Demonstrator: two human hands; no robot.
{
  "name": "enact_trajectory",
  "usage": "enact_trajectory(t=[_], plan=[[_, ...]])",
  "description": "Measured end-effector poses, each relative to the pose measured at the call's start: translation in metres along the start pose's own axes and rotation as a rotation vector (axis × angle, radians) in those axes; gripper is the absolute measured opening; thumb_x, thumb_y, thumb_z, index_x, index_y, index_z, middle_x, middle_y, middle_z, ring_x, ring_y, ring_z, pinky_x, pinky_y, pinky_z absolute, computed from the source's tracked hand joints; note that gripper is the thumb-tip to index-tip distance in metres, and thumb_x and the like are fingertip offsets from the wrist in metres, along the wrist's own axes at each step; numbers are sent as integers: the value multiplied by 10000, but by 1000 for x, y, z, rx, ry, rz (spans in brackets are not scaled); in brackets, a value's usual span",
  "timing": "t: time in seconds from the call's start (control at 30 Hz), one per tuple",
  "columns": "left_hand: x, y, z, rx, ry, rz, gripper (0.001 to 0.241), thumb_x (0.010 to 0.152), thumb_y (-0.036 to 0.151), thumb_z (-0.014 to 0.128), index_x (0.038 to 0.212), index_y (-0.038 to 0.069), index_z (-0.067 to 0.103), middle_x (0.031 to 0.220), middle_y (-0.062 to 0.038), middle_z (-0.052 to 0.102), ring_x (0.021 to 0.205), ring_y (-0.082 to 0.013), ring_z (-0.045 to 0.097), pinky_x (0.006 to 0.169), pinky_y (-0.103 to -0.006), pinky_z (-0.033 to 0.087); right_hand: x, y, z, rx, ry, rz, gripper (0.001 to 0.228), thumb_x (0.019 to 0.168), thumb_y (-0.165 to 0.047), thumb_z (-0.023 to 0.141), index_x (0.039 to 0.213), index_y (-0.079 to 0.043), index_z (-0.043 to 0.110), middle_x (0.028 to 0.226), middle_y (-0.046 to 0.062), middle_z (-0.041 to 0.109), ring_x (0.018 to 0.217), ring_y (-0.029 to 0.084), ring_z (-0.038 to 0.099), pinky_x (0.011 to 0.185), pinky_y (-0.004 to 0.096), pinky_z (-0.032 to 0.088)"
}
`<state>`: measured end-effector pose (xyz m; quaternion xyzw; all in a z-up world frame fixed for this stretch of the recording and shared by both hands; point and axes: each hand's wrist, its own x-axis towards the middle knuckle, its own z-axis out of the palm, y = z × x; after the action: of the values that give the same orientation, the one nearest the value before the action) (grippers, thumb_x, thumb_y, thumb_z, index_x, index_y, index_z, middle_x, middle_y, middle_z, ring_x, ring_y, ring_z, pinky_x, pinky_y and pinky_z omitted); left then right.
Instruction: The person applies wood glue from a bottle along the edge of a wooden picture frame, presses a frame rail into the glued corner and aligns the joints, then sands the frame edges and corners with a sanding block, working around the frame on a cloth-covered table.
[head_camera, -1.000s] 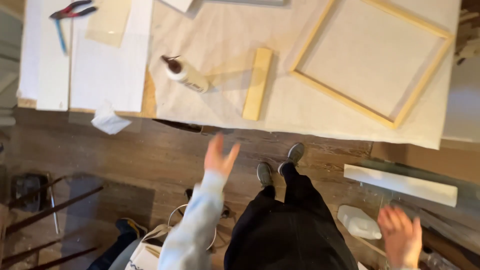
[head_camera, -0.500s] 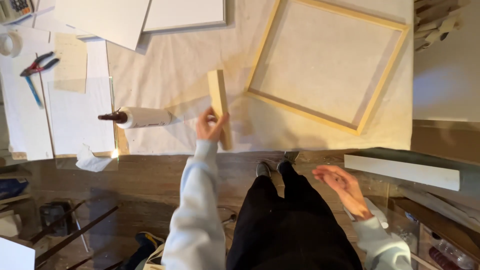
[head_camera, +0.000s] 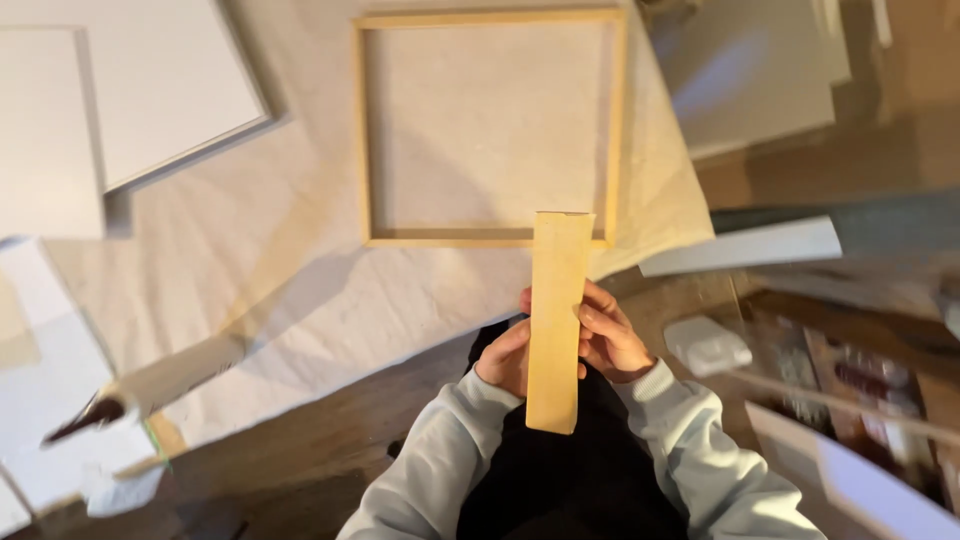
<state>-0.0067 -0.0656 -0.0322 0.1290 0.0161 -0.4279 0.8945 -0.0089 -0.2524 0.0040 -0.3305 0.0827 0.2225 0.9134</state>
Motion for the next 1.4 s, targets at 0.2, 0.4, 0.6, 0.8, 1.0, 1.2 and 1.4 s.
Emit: enact_trajectory(t=[0.2,0.4,0.6,0.8,1.0,1.2,1.4], plan=[[31,0,-39,542,13,-351,451,1122,345,522,1411,5,586,1365,-92,635,1290,-245,591,1128,-419,460,-61,-11,-51,-141,448,-356,579,997,-329,672,1450,-2,520,1367,159,641,1223,314,667,1024,449,563],[74,27,-38,2110,241,611,319,944,75,708,1260,113,681,1273,-33,617,1228,-256,592,1166,-543,437,-62,-26,-71,-856,957,-353,563,978,-110,765,1509,-73,583,1408,75,658,1164,212,645,991,349,547],[63,15,-50,2323,283,518,521,937,143,705,1446,101,598,1519,-51,508,1410,-239,510,1219,-562,353,-12,-37,-68,-1838,656,-418,664,837,-40,878,1443,-182,643,1518,139,509,1260,356,550,1023,397,532],[54,2,-62,2341,360,483,609,974,272,730,1521,103,523,1585,-61,448,1468,-236,445,1243,-583,308,-6,-40,-81,-1892,562,-379,543,1008,-22,856,1492,-127,634,1549,92,488,1239,250,544,1059,423,515],[58,-2,-68,2347,352,535,690,955,335,750,1549,99,492,1595,-77,422,1470,-254,425,1257,-611,286,-3,-42,-109,-1915,481,-459,559,945,-31,858,1460,-114,657,1512,127,484,1223,286,526,1026,426,536],[58,0,-67,2402,299,513,777,895,357,773,1555,77,473,1580,-97,434,1462,-283,432,1247,-637,280,1,-40,-88,-1984,329,-457,624,896,-54,887,1479,-113,670,1527,126,517,1303,349,511,1102,483,521],[56,-3,-66,2572,364,522,638,934,108,650,1552,99,493,1583,-62,462,1463,-239,472,1272,-593,305,-3,-40,-91,-2051,260,-447,581,885,-49,878,1432,-121,695,1542,110,515,1295,341,526,1101,464,525]])
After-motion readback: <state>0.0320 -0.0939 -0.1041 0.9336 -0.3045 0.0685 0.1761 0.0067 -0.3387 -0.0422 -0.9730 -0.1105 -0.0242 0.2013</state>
